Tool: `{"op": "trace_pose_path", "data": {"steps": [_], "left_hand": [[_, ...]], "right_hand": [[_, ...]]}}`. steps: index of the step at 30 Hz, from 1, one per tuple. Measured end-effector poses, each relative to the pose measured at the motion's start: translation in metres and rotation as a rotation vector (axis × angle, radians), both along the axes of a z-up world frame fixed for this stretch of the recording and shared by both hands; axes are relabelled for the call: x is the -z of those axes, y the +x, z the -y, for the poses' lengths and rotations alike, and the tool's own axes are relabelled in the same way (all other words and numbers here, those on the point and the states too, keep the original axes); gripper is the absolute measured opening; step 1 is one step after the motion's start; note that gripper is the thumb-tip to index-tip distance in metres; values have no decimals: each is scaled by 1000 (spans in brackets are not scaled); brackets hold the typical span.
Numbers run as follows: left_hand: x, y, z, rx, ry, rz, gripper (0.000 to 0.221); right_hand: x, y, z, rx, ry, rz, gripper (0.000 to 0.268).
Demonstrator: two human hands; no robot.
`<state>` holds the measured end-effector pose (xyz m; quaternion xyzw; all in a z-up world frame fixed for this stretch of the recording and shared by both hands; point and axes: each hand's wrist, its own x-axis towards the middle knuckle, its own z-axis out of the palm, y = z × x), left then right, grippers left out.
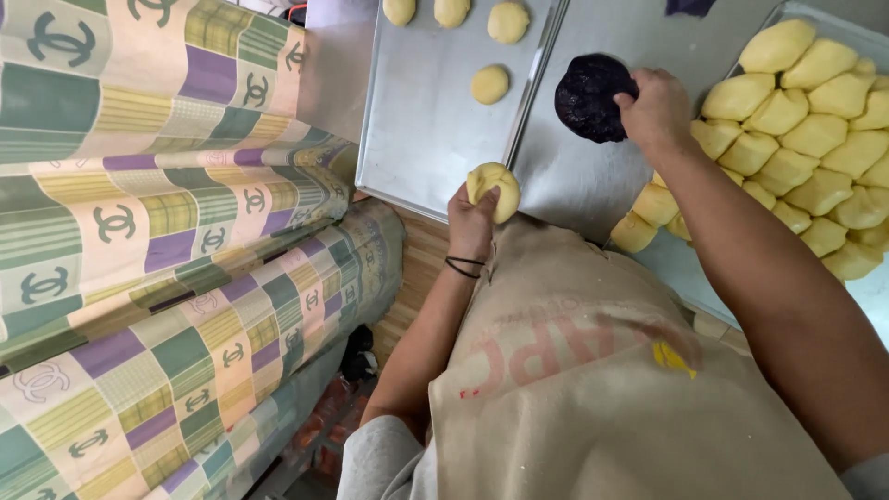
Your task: Filling small dough portions with a dark paste and arranging them in a grid on a baking tray.
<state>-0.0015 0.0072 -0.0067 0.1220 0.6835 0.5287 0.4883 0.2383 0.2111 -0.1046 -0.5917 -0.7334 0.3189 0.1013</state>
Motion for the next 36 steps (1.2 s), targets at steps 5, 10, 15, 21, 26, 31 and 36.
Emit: {"op": "trace_pose_path", "data": {"steps": [5, 10, 15, 21, 26, 31, 36], "left_hand": [[-13, -7, -15, -69, 112, 311, 36], [31, -36, -28, -25, 166, 51, 33], [38, -42, -51, 100, 281, 139, 32], [-3, -39, -59, 304, 288, 450, 58], [-32, -47, -56, 415, 326, 474, 57], [-35, -68, -54, 613, 333, 698, 54], [-20, -51, -51, 751, 434, 644, 53]], "right_hand": [[1, 4, 14, 296, 72, -332, 22], [14, 6, 67, 527, -48, -696, 31], [-75, -34, 108, 405, -128, -958, 39], [-160, -109, 131, 160, -22, -928, 39], [-178, -137, 138, 14, 447, -529, 40], [-161, -123, 157, 289, 96, -592, 41], [-177, -131, 176, 527, -49, -826, 26]]}}
